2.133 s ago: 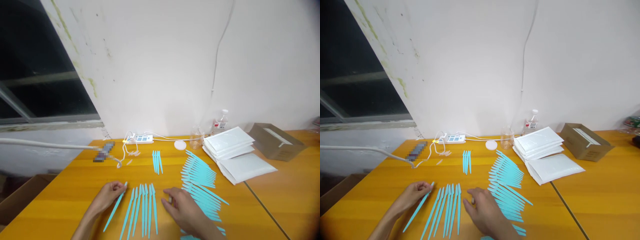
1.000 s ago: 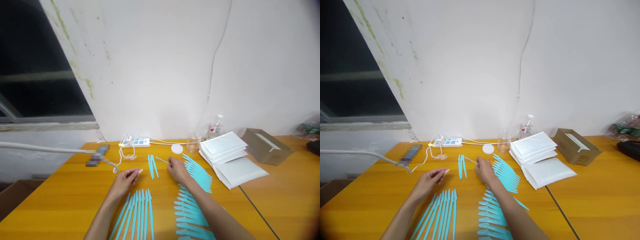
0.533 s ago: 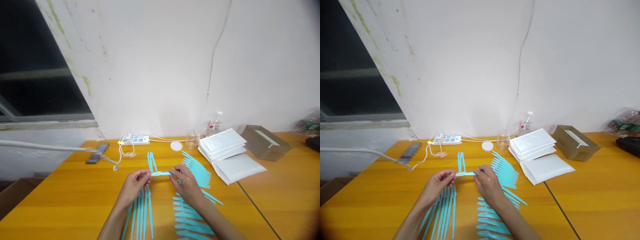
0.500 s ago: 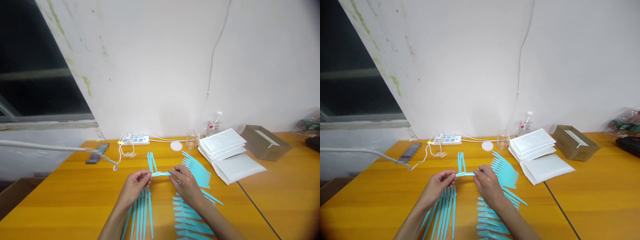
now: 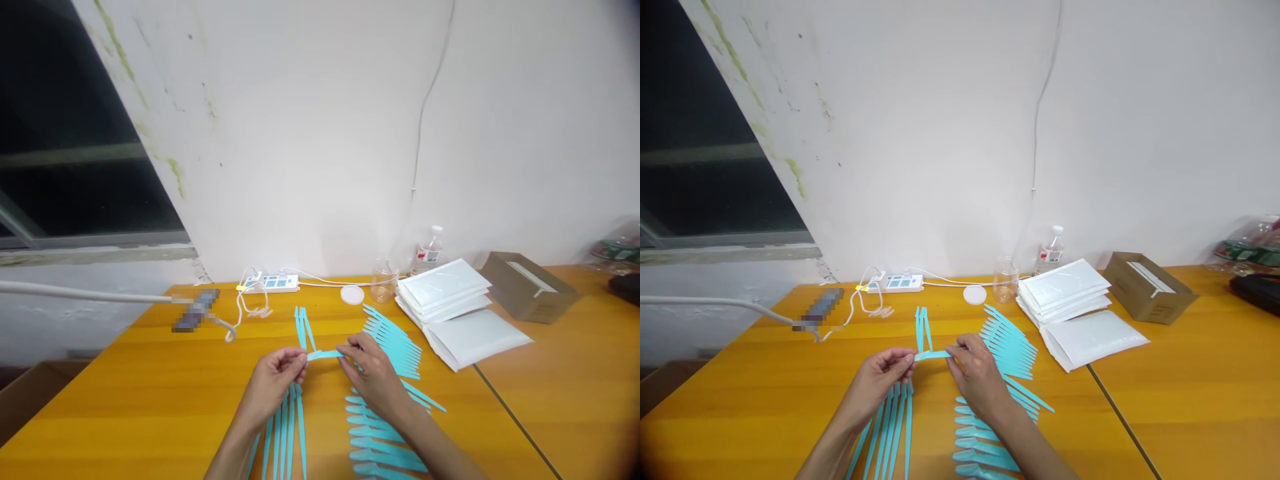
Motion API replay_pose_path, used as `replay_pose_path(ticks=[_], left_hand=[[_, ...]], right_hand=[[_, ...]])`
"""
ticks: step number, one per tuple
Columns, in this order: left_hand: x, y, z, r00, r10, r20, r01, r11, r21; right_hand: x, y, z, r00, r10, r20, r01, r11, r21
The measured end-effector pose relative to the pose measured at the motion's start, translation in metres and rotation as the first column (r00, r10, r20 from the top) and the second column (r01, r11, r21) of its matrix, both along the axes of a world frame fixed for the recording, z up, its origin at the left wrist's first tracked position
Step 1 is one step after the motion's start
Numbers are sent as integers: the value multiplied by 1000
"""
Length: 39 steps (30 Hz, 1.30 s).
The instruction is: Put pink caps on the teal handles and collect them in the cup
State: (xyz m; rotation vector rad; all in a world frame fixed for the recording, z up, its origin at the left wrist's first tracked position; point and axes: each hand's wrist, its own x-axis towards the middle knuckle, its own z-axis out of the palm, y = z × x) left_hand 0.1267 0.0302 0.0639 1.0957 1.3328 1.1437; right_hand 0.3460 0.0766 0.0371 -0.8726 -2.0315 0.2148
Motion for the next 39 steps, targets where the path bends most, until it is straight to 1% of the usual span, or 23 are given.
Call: replay_pose_path(ticks=[2,4,5,6,8,9,10,11,13,14,15,17,18,19,20,22,25,27,29,31,34,36,39], left_hand=[[9,1,-3,999,12,34,-12,1000,4],[12,2,-8,990,80,119,-81,997,-1],[7,1,-11,977,131,169,-131,991,-15],[-2,1,-14,958,194,212,-192,981,-32],[-35,-2,-18,917,320,237,-315,947,-60],[-57,-3,-19,903,375,209,-372,927,-55],[-81,-5,-19,911,386,145,-383,922,-52],[-105,-7,-19,938,342,59,-340,939,-52],[-144,-9,-19,971,165,-175,-189,974,-127],[-157,-9,-20,960,44,-278,-96,980,-174],[-164,-9,-21,930,-82,-359,1,976,-219],[-162,-7,-25,842,-280,-461,177,951,-254],[-156,-6,-28,804,-330,-494,236,941,-244],[-149,-5,-32,777,-348,-524,271,937,-221],[-142,-5,-35,763,-339,-551,279,941,-192],[-131,-6,-41,754,-288,-591,252,957,-144],[-131,0,-43,715,-246,-654,232,967,-110],[-136,15,-40,657,-165,-736,173,983,-66],[-140,40,-36,585,-33,-811,68,998,8],[-138,69,-35,518,70,-853,-11,997,75],[-126,105,-37,443,116,-889,-24,993,118],[-117,116,-39,406,111,-907,-2,993,121],[-108,118,-39,380,92,-920,15,994,106]], right_hand=[[-4,-5,2,1000,-4,26,4,1000,-23],[-10,-16,5,999,-2,45,5,998,-69],[-14,-24,8,999,13,51,-8,995,-104],[-16,-32,11,998,41,55,-33,988,-149],[-19,-47,18,993,108,56,-90,961,-261],[-19,-53,21,990,132,57,-107,942,-319],[-18,-56,24,989,138,60,-107,923,-370],[-18,-57,25,989,128,71,-87,906,-415],[-17,-48,25,990,69,122,-3,878,-479],[-18,-39,23,986,36,165,51,865,-499],[-20,-29,21,977,6,213,106,852,-512],[-29,-3,14,954,-34,299,195,828,-526],[-35,10,11,943,-50,329,228,818,-528],[-42,22,7,934,-65,350,255,809,-530],[-50,34,4,928,-81,365,279,799,-533],[-65,53,-2,915,-112,388,323,778,-539],[-85,71,-9,892,-143,430,383,743,-548],[-95,79,-11,876,-153,458,416,720,-555],[-102,87,-12,860,-161,484,447,695,-563],[-104,94,-12,846,-169,507,476,666,-574],[-97,103,-12,823,-182,537,518,628,-581],[-89,106,-11,812,-189,552,535,618,-576],[-77,106,-11,802,-192,565,544,625,-560]])
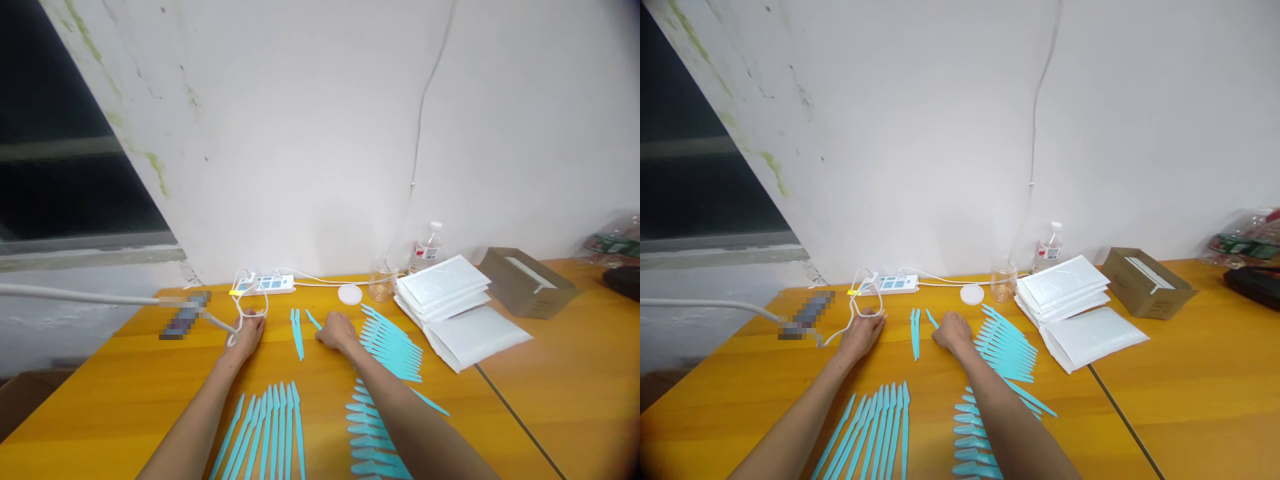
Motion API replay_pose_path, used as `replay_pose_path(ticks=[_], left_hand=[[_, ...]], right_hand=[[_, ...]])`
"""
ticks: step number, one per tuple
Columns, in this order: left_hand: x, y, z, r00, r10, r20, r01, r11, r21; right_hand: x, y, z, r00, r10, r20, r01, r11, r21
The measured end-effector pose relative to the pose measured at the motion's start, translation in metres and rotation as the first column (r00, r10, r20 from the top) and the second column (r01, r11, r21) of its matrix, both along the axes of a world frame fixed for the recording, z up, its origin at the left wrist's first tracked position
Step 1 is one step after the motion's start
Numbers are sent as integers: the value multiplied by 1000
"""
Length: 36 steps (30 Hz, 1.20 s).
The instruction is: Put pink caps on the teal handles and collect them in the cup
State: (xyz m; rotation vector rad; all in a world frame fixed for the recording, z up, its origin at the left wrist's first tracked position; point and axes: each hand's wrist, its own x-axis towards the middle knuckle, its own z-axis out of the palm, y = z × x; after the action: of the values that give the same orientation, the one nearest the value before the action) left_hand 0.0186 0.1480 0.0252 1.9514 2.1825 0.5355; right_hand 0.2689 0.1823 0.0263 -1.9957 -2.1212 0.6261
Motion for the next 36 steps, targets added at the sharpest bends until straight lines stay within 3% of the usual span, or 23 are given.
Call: replay_pose_path(ticks=[5,11,15,19,21,25,29,36], left_hand=[[2,-6,9,995,-19,94,25,998,-58],[10,-33,15,902,-60,428,111,989,-94],[29,-67,14,759,-63,648,146,986,-76],[48,-88,11,452,3,892,131,989,-70],[55,-92,11,371,34,928,122,989,-85],[65,-93,11,341,72,937,68,993,-101],[81,-96,8,261,124,957,-74,991,-108],[109,-106,-4,141,167,976,-223,966,-133]], right_hand=[[10,-8,2,999,50,-2,-50,997,67],[34,-38,14,979,180,-97,-155,963,219],[59,-72,22,947,280,-160,-222,926,305],[76,-96,26,900,374,-224,-268,880,391],[80,-101,25,887,407,-219,-288,857,428],[83,-101,19,868,465,-176,-337,810,480],[82,-98,14,857,499,-132,-371,773,514],[79,-97,7,855,499,-139,-365,771,522]])
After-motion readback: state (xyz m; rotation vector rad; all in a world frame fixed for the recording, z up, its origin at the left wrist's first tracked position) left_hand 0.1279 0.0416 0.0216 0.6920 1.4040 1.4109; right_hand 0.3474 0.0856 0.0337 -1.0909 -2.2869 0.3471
